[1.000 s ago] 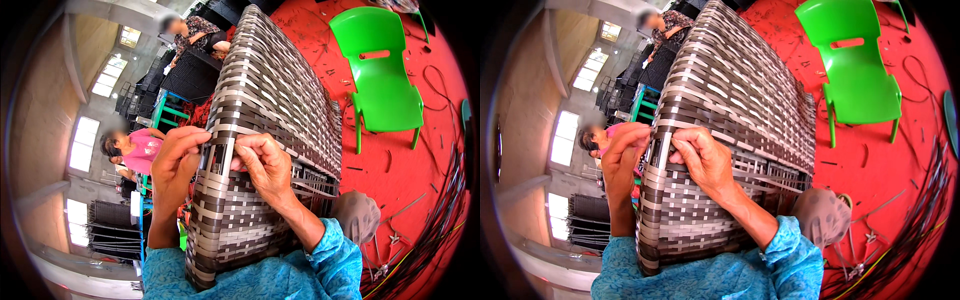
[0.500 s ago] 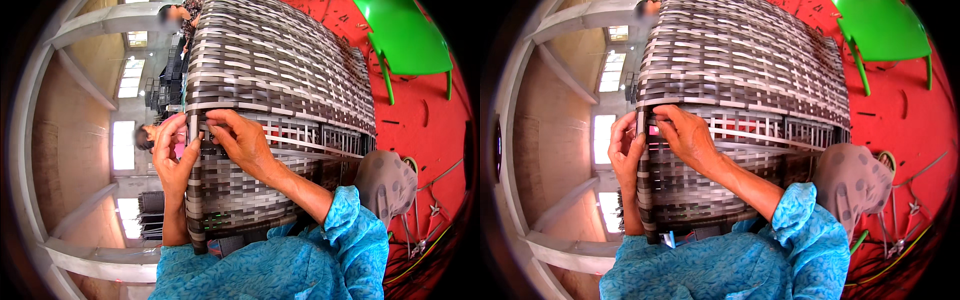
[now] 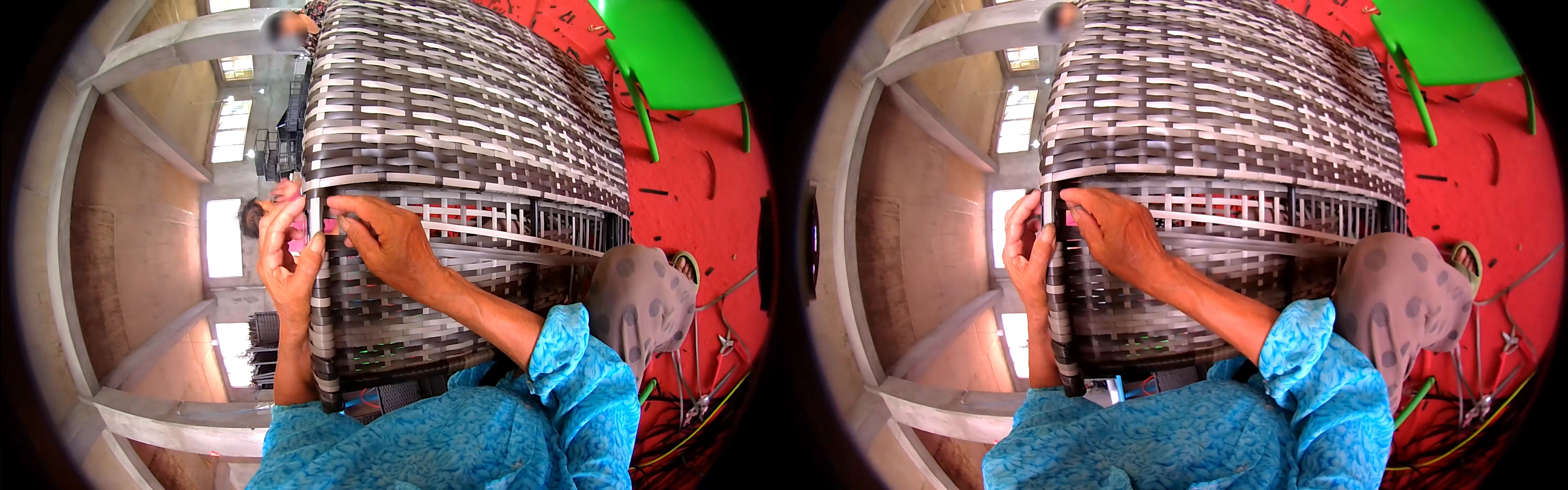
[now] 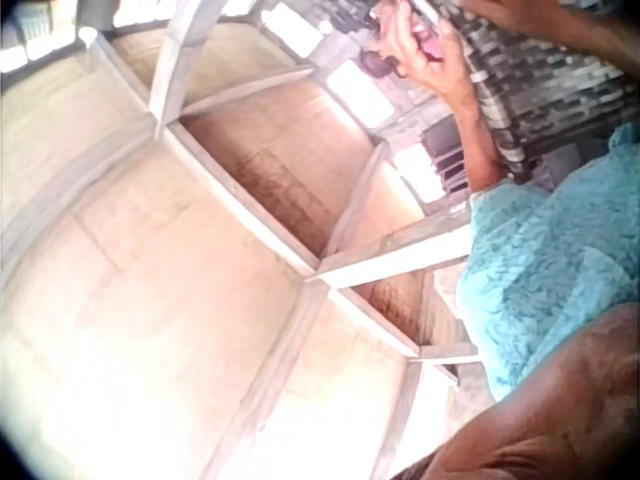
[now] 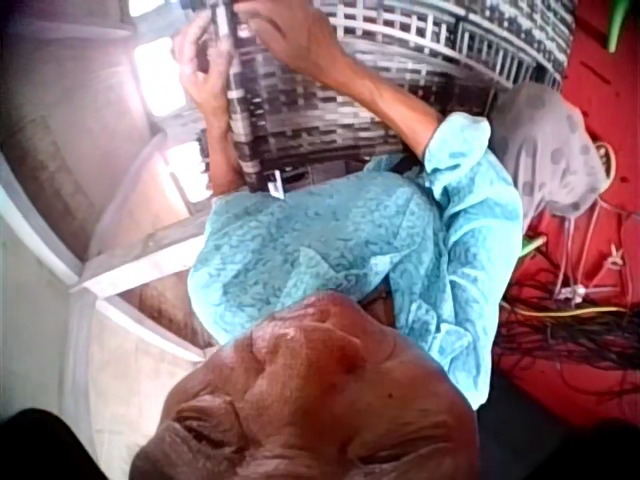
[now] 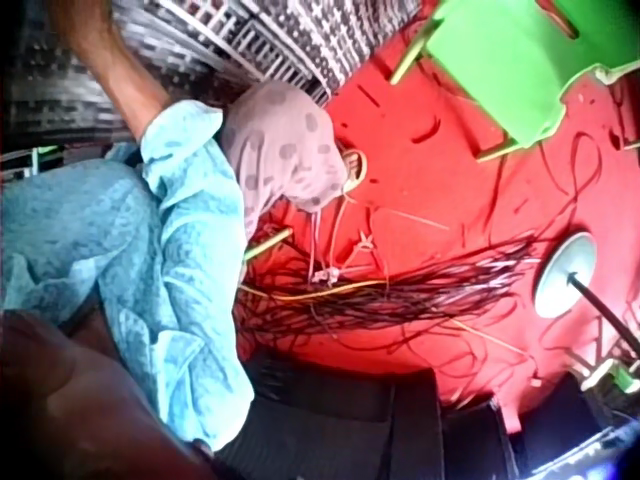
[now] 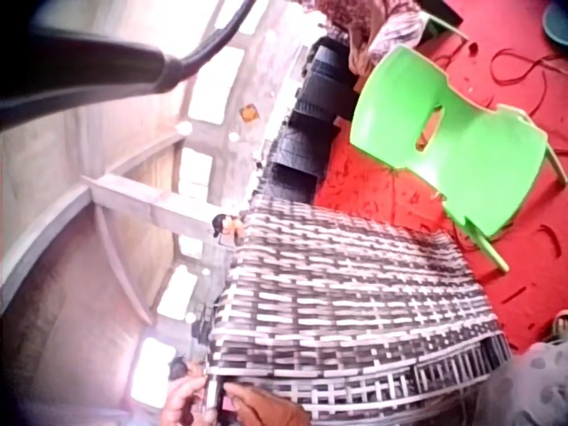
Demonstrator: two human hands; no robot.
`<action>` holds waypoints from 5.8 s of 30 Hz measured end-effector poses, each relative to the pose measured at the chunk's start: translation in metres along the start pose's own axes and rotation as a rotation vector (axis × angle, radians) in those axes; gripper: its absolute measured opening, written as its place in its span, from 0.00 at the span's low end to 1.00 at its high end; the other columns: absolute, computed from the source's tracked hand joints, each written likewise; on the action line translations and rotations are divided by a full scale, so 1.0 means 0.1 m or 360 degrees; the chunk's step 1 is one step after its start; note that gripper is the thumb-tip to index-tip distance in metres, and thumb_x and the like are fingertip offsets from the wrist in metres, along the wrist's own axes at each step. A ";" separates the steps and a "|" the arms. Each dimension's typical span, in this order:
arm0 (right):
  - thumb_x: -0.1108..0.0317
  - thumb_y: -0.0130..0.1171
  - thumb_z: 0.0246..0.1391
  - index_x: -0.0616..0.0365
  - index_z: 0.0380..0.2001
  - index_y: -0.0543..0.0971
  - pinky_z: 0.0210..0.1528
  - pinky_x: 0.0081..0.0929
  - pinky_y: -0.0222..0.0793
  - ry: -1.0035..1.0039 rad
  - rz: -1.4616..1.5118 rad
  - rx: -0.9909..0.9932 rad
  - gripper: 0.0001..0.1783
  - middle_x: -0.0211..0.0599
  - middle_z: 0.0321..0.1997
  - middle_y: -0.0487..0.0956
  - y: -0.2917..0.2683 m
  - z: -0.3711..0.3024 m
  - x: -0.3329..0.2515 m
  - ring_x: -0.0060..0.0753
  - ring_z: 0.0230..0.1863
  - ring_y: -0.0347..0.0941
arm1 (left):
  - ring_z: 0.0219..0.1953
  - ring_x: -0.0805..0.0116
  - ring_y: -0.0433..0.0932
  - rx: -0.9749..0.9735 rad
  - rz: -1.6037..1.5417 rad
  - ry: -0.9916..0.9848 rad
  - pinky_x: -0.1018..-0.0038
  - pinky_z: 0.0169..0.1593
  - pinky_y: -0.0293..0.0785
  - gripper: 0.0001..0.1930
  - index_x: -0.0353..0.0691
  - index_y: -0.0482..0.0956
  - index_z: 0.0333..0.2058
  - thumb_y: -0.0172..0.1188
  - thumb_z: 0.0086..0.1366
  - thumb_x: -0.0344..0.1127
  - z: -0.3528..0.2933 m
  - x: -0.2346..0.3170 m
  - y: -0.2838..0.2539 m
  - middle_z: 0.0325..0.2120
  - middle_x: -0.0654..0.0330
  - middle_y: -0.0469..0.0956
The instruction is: The person weaves plastic strips into a furniture frame by hand, threading and pulling the strips across the woven structure.
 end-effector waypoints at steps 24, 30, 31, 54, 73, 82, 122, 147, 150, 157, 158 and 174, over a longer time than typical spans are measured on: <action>0.74 0.52 0.50 0.58 0.53 0.65 0.30 0.22 0.69 -0.0050 0.0002 0.0060 0.25 0.45 0.46 0.72 0.06 -0.07 -0.03 0.27 0.27 0.72 | 0.50 0.65 0.63 -0.0031 -0.0029 0.0050 0.69 0.58 0.50 0.22 0.34 0.71 0.46 0.59 0.51 0.34 0.02 -0.05 0.02 0.44 0.56 0.68; 0.76 0.52 0.49 0.58 0.55 0.63 0.29 0.22 0.68 -0.0164 -0.0105 0.0032 0.28 0.44 0.45 0.73 0.08 -0.07 -0.03 0.25 0.26 0.72 | 0.50 0.65 0.63 -0.0040 0.0012 0.0064 0.69 0.57 0.52 0.22 0.34 0.70 0.47 0.58 0.51 0.33 0.02 -0.05 0.03 0.45 0.56 0.67; 0.77 0.52 0.48 0.58 0.56 0.62 0.29 0.22 0.68 -0.0211 -0.0125 0.0047 0.29 0.44 0.45 0.73 0.08 -0.07 -0.03 0.25 0.26 0.71 | 0.50 0.65 0.63 -0.0047 -0.0006 0.0050 0.69 0.57 0.53 0.22 0.34 0.70 0.47 0.58 0.51 0.33 0.03 -0.05 0.04 0.45 0.55 0.67; 0.73 0.48 0.49 0.65 0.51 0.65 0.49 0.35 0.65 -0.0052 0.0031 0.0048 0.23 0.52 0.48 0.70 0.09 -0.11 0.02 0.50 0.47 0.69 | 0.50 0.67 0.62 -0.0001 -0.0267 -0.0132 0.73 0.54 0.56 0.22 0.34 0.69 0.46 0.59 0.51 0.35 -0.02 -0.17 0.05 0.46 0.57 0.64; 0.78 0.50 0.50 0.60 0.53 0.65 0.37 0.24 0.71 -0.0178 -0.0099 0.0039 0.24 0.48 0.49 0.70 0.09 -0.08 0.03 0.34 0.38 0.74 | 0.51 0.64 0.60 -0.0029 -0.0075 0.0051 0.70 0.57 0.53 0.23 0.33 0.70 0.46 0.59 0.51 0.35 0.02 -0.12 0.04 0.45 0.56 0.66; 0.73 0.46 0.52 0.64 0.50 0.66 0.48 0.36 0.66 -0.0054 0.0030 0.0051 0.20 0.52 0.47 0.70 0.05 -0.10 0.00 0.49 0.47 0.69 | 0.50 0.66 0.61 -0.0006 -0.0243 -0.0055 0.73 0.55 0.55 0.23 0.32 0.70 0.46 0.59 0.50 0.34 0.00 -0.10 0.10 0.45 0.56 0.65; 0.66 0.58 0.45 0.54 0.28 0.77 0.33 0.34 0.59 0.0063 -0.0870 -0.0198 0.06 0.33 0.26 0.77 -0.12 0.06 -0.03 0.38 0.30 0.70 | 0.49 0.66 0.63 0.0069 -0.0220 -0.0071 0.71 0.56 0.54 0.19 0.32 0.70 0.42 0.56 0.50 0.30 -0.02 -0.14 0.06 0.44 0.56 0.65; 0.60 0.59 0.43 0.64 0.37 0.74 0.23 0.27 0.57 -0.0575 -0.0915 -0.0663 0.20 0.31 0.17 0.66 0.15 0.05 -0.92 0.27 0.20 0.63 | 0.39 0.69 0.67 0.0076 0.0148 0.0376 0.76 0.43 0.63 0.10 0.37 0.76 0.33 0.61 0.53 0.34 -0.02 0.16 0.02 0.36 0.59 0.67; 0.55 0.60 0.39 0.66 0.39 0.73 0.25 0.27 0.55 -0.0720 -0.1038 -0.0384 0.27 0.31 0.19 0.66 0.25 -0.10 -1.03 0.28 0.23 0.62 | 0.34 0.71 0.69 0.0204 0.0046 0.0335 0.77 0.42 0.64 0.05 0.36 0.75 0.31 0.55 0.59 0.31 -0.01 0.21 0.00 0.30 0.61 0.72; 0.57 0.60 0.39 0.67 0.38 0.74 0.25 0.25 0.54 -0.0673 -0.1087 -0.0262 0.26 0.30 0.19 0.65 0.30 -0.20 -1.14 0.26 0.23 0.60 | 0.34 0.72 0.69 0.0370 -0.0055 0.0162 0.78 0.40 0.64 0.08 0.34 0.74 0.30 0.51 0.63 0.32 -0.05 0.19 -0.02 0.30 0.58 0.73; 0.57 0.60 0.39 0.67 0.38 0.74 0.25 0.25 0.54 -0.0674 -0.1085 -0.0261 0.26 0.30 0.19 0.65 0.30 -0.20 -1.14 0.26 0.23 0.60 | 0.33 0.72 0.69 0.0380 -0.0098 0.0120 0.78 0.40 0.64 0.08 0.33 0.74 0.30 0.51 0.63 0.32 -0.06 0.19 -0.02 0.30 0.58 0.74; 0.72 0.58 0.43 0.56 0.39 0.76 0.26 0.30 0.60 -0.0371 -0.1363 -0.0503 0.15 0.34 0.19 0.73 -0.13 0.18 -1.42 0.34 0.21 0.67 | 0.42 0.73 0.68 0.0211 -0.0956 -0.0122 0.79 0.49 0.63 0.21 0.31 0.64 0.47 0.57 0.53 0.23 -0.05 -0.14 -0.10 0.40 0.58 0.69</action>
Point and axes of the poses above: each hand's wrist, its own z-axis towards the middle knuckle, its own y-axis out of the palm, x = y × z, the point moved 4 cm from there along z, towards the middle knuckle
